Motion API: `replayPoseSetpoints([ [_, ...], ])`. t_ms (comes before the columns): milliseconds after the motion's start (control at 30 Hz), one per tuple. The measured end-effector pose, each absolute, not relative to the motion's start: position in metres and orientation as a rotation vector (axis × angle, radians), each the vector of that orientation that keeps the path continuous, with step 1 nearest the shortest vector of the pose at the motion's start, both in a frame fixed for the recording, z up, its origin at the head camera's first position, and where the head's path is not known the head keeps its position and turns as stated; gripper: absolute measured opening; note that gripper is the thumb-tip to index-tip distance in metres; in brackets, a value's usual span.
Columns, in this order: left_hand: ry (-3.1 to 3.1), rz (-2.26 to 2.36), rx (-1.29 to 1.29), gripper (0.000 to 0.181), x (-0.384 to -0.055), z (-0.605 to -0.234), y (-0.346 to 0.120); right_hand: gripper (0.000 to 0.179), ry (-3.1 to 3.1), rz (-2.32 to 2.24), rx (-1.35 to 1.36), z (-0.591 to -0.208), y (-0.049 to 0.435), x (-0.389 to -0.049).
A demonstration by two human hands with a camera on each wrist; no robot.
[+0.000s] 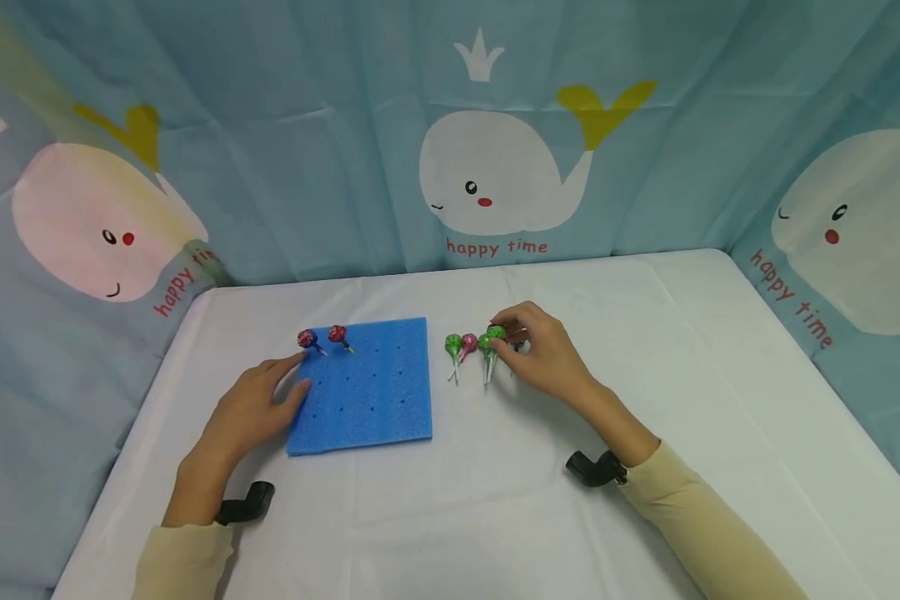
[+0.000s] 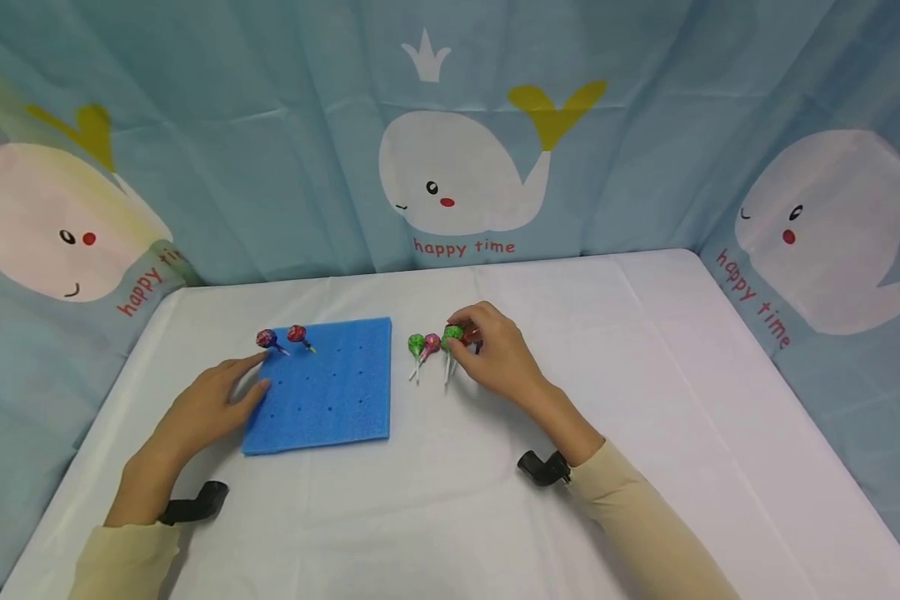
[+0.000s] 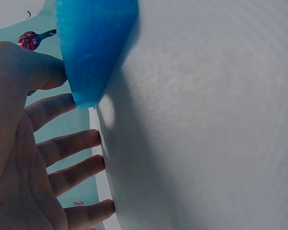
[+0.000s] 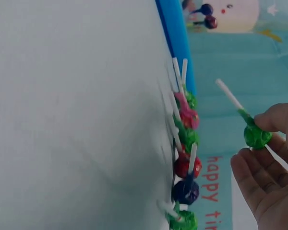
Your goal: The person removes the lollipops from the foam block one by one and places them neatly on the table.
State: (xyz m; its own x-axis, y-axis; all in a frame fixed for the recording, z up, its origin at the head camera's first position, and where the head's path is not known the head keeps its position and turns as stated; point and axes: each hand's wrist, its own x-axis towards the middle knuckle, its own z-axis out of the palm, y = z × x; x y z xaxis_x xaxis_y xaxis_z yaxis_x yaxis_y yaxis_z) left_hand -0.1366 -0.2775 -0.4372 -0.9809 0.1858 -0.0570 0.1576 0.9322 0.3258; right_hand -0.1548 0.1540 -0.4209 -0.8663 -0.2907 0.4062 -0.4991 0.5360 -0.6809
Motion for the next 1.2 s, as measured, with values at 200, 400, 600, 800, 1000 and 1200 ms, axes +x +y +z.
replayPoseSetpoints([
  [200, 3.008, 0.495, 0.272, 0.061, -0.137, -0.437, -0.278, 0.025, -2.549, 1.218, 0.619, -0.422, 0.166, -0.156],
  [400, 3.019, 0.511, 0.274, 0.061, -0.136, -0.437, -0.277, 0.025, -2.556, 1.202, 0.597, -0.423, 0.18, -0.156],
  [600, 3.019, 0.515, 0.285, 0.061, -0.136, -0.437, -0.278, 0.027, -2.563, 1.169, 0.555, -0.423, 0.196, -0.155],
  [800, 3.02, 0.507, 0.292, 0.06, -0.136, -0.437, -0.277, 0.026, -2.563, 1.145, 0.548, -0.428, 0.211, -0.155],
  [1000, 3.025, 0.517, 0.297, 0.06, -0.135, -0.436, -0.277, 0.027, -2.557, 1.143, 0.529, -0.432, 0.22, -0.157],
  [1200, 3.023, 0.517, 0.292, 0.06, -0.135, -0.437, -0.278, 0.026, -2.585, 1.127, 0.521, -0.437, 0.227, -0.161],
])
